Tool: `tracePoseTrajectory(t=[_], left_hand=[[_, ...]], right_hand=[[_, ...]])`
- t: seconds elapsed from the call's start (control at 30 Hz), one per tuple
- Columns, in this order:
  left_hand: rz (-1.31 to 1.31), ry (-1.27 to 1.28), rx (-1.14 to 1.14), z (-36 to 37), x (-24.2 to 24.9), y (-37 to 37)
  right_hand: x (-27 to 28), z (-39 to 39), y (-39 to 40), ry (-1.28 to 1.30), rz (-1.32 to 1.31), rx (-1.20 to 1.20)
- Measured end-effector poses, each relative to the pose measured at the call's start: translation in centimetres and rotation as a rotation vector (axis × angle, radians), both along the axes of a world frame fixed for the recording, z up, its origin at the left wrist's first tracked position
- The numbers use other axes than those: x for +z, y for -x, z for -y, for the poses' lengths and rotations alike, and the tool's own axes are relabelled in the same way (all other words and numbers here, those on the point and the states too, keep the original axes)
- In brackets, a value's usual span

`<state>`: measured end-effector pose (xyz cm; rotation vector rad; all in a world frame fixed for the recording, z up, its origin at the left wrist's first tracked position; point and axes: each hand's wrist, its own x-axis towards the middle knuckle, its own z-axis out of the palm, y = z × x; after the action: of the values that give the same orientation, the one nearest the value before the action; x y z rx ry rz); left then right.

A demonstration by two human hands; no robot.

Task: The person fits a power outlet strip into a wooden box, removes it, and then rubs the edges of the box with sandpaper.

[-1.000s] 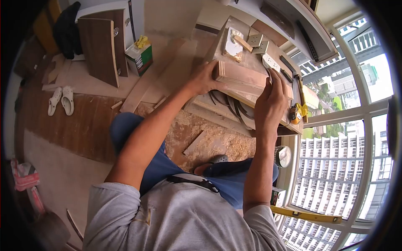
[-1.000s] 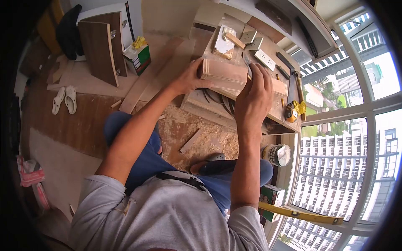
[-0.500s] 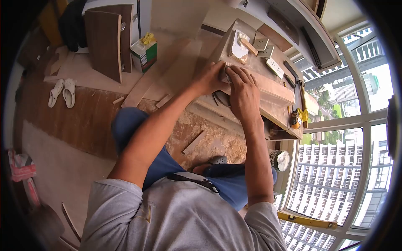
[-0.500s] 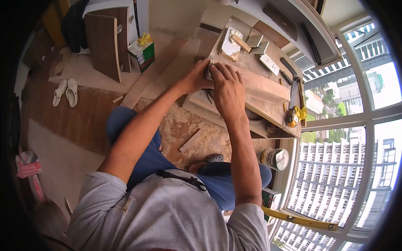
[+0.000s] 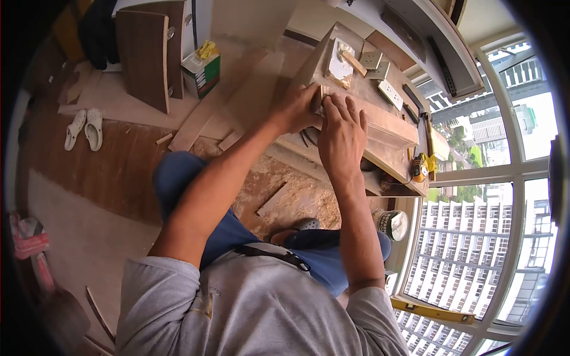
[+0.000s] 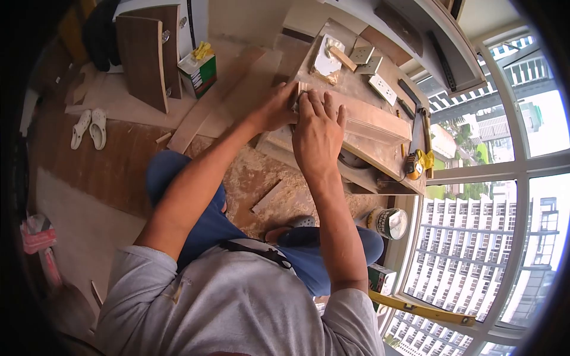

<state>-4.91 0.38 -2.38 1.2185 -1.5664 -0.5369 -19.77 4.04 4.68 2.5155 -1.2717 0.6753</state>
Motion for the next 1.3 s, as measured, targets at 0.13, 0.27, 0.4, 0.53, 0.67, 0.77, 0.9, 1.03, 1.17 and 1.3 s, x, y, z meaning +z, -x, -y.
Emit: tracePoseTrajectory(t=[0.13, 0.27, 0.4, 0.53, 0.67, 0.77, 0.9, 1.03, 1.17, 1.3], left_hand=[[-0.075, 0.156, -0.022, 1.7, -2.4, 0.5], [-0.015, 0.178, 0.027, 0.7, -0.9, 0.1], [-0.199, 0.073, -0.144, 0.7, -0.5, 0.1], [0.019, 0.029, -0.004, 0.4, -1.4, 0.1], [-0.081, -0.050, -0.060, 0.9, -1.9, 0.4], [-0.108, -0.015, -0.109, 0.2, -1.5, -0.7], [-0.399, 0.012, -0.034, -2.9, 5.2, -1.7], [-0.444, 0.124, -0.104, -6.1, 7.7, 3.2], [-0.355, 0.141, -0.178, -7.6, 7.9, 5.4], [-0.637, -0.043, -0.303, -6.5, 5.7, 5.9]], right_hand=[[1.8, 0.9, -2.0, -0.084, -0.137, -0.080], [0.1, -0.1, -0.5, -0.019, -0.049, -0.016], [3.1, 1.3, -1.2, 0.038, -0.103, 0.042], [7.6, 1.5, 0.1, -0.022, 0.334, -0.033], [6.3, 3.1, 5.8, -0.993, 1.415, 0.189], [4.8, 3.0, 6.2, -1.145, 1.615, 0.173], [4.2, 2.2, 5.9, -1.091, 1.663, 0.238], [4.3, 0.3, 4.1, -1.076, 1.784, 0.288], [3.2, -1.6, 3.4, -1.010, 1.710, 0.282], [2.6, -2.0, 5.8, -0.983, 1.493, 0.183]])
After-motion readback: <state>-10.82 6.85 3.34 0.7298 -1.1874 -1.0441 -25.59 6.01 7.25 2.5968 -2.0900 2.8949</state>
